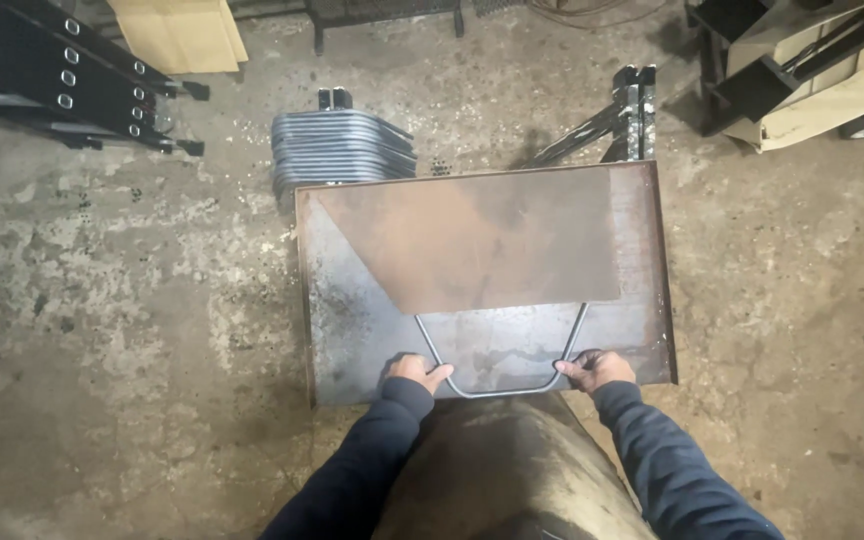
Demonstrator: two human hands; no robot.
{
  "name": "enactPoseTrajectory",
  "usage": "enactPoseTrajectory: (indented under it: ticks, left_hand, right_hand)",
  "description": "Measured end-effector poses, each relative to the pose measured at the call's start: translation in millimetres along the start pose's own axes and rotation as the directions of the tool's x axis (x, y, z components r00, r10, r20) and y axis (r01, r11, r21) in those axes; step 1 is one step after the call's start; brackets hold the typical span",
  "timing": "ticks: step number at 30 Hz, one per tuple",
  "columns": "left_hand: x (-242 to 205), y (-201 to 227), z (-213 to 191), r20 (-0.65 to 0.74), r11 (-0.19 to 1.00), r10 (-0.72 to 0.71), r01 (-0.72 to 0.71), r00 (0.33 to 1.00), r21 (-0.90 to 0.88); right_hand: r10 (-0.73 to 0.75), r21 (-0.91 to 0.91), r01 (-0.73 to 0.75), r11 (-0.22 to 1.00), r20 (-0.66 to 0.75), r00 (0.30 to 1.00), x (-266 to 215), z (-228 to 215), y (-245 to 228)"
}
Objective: Bending metal rods using a vise and a manual bending tool, checking the angles against a template on a metal plate.
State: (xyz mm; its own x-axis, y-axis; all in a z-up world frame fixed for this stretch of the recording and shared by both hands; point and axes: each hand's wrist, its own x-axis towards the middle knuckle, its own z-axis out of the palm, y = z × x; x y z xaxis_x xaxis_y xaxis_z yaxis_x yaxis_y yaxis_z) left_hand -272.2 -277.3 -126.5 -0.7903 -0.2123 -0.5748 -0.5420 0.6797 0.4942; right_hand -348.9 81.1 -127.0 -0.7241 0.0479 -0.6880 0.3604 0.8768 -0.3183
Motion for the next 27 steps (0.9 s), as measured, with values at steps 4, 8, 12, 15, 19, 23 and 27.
enactPoseTrajectory:
  ticks: [4, 8, 12, 15, 19, 23, 27]
  left_hand:
    - [2, -12, 10, -0.055, 1.000, 0.020, -0.021, 0.998, -0.022]
    - [-3, -14, 12, -0.018, 1.000, 0.021, -0.021, 1.000, 0.000]
    - [-9, -15, 11, -0.041, 0.995, -0.028, 0.024, 0.999, -0.094]
    - [-17, -17, 9, -0.017, 0.979, -0.109, 0.104, 0.994, -0.177]
    - [-16, -30, 36, -0.149, 0.975, -0.123, 0.091, 0.981, -0.205]
    - [-8, -29, 68, -0.223, 0.945, -0.199, 0.126, 0.954, -0.302]
    - [-5, -14, 85, -0.220, 0.889, -0.317, 0.209, 0.923, -0.408]
  right_hand:
    - [0.089, 0.011, -0.089, 0.996, 0.019, 0.996, 0, -6, -10]
    - [0.082, -0.116, -0.078, 0.990, 0.027, 0.996, -1, -14, -16]
    - [0.057, -0.252, -0.038, 0.967, 0.067, 0.996, -5, -34, -46]
    - [0.045, -0.300, -0.025, 0.954, 0.061, 0.997, -6, -35, -54]
    - [0.036, -0.422, 0.016, 0.906, 0.117, 0.992, 31, -26, -35]
    - [-0.038, -0.324, 0.127, 0.938, 0.266, 0.963, 46, -21, -27]
    - [-0.164, -0.059, 0.192, 0.980, 0.314, 0.935, 49, -20, -18]
